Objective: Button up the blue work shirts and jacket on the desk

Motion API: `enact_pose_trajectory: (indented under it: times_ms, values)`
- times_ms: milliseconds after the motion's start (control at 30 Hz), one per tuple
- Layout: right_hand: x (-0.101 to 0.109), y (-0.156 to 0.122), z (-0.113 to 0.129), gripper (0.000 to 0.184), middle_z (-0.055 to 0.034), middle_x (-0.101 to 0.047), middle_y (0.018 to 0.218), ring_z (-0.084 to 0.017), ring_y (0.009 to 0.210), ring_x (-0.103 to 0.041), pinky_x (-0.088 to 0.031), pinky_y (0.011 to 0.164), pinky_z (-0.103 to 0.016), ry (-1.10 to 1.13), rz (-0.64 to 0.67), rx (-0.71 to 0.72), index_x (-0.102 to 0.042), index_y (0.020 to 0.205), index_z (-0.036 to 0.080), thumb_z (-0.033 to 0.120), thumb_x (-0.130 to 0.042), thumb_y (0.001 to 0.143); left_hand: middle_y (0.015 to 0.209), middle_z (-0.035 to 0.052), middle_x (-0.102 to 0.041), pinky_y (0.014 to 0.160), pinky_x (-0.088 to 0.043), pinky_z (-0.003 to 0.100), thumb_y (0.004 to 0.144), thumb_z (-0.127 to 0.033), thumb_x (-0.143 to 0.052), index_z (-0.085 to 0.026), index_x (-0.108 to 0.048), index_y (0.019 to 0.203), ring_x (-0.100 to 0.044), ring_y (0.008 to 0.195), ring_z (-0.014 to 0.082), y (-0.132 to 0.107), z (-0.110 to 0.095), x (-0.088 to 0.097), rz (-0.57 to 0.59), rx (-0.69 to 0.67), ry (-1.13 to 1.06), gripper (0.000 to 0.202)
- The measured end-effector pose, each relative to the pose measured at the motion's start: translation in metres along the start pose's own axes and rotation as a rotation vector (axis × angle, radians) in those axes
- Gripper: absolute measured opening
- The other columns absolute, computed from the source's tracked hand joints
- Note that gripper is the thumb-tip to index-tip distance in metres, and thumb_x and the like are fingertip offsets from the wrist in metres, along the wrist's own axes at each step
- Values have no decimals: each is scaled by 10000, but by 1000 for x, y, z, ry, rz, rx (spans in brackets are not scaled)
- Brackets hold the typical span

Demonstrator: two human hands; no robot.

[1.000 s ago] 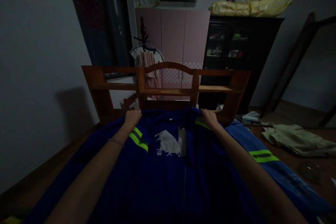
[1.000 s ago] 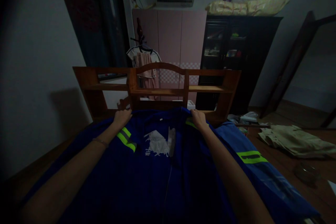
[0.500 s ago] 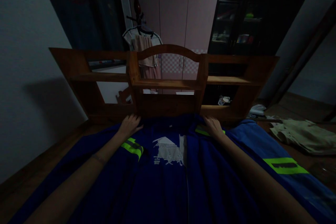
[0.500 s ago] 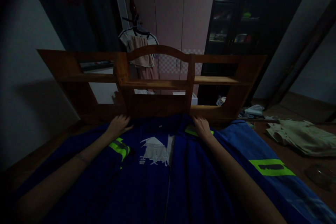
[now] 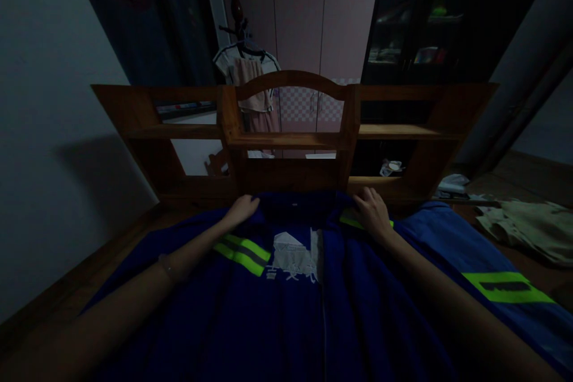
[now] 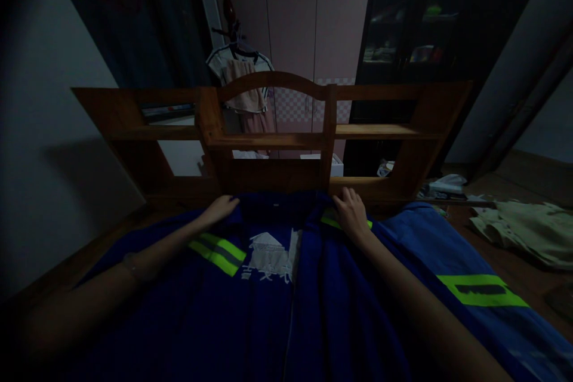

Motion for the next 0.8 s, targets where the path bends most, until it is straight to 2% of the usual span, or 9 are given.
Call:
enact_pose_trajectory:
  times_ms: [100,233,333,433,500,567,633,733,800]
  values:
    - [8,7,1,228,-134,-585,1024,-270,961,-537,-382,778,-328,14,55,-133,-627,993,176,327,-487,897,624,55,-609,621,-528,291,821,-267,-439,-142,-545,729,-635,642,182,33,-39,3,-61,17,-287,188]
    - [13,25,9,293,-141,-650,885,-277,852,-619,-411,724,-333,65,176,-364,-634,997,155,349,-426,924,788,50,-642,662,-533,276,897,-285,-335,-152,-521,965,-636,682,134,58,-77,-19,-147,-24,-529,239]
    - [19,27,17,318,-154,-660,973,-290,943,-618,-432,782,-340,200,154,-399,-576,1134,136,326,-440,918,938,75,-653,754,-522,301,907,-337,-381,-179,-480,1095,-646,809,139,51,-79,-44,-102,-74,-562,265]
    - [28,4,24,573,-127,-628,1134,-251,1045,-594,-447,850,-310,496,184,-235,-306,1398,145,326,-502,890,1058,115,-632,851,-485,351,828,-350,-561,-181,-452,1158,-626,937,182,29,-64,-56,-52,-111,-500,386]
    - [42,-24,29,723,-112,-552,1266,-233,1131,-546,-439,901,-309,617,178,-106,-138,1463,175,323,-529,873,1134,120,-599,937,-427,370,739,-306,-671,-179,-469,1164,-574,1058,221,10,-52,-50,-55,-142,-442,488]
    - [61,-57,34,744,-96,-450,1372,-235,1214,-475,-416,951,-338,627,126,-52,-95,1475,226,319,-523,874,1203,112,-558,1002,-363,373,683,-297,-713,-184,-513,1133,-509,1151,252,-14,-43,-38,-72,-201,-298,506]
    - [80,-87,42,689,-91,-414,1395,-241,1209,-475,-418,949,-350,609,113,-61,-141,1467,251,327,-502,885,1201,115,-553,999,-355,389,709,-382,-673,-182,-563,1064,-505,1151,279,-44,-38,-27,-58,-274,49,422]
    - [102,-120,65,532,-104,-550,1233,-228,1019,-596,-462,834,-308,593,230,-94,-328,1393,226,370,-478,903,1080,146,-610,872,-434,418,738,-618,-532,-162,-600,969,-586,1013,317,-96,-35,-29,96,-301,682,516]
    - [112,-133,86,454,-105,-611,1112,-219,925,-628,-462,759,-280,565,329,-112,-434,1308,200,407,-477,906,1036,160,-638,806,-461,415,699,-696,-508,-151,-602,984,-611,963,335,-129,-33,-38,224,-268,884,622]
Point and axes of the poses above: each hand's wrist, its own y-axis towards the middle knuckle, its own x-axis out of the back of the hand, z = x × y, the point moved 2 cm from there along y, towards the middle knuckle
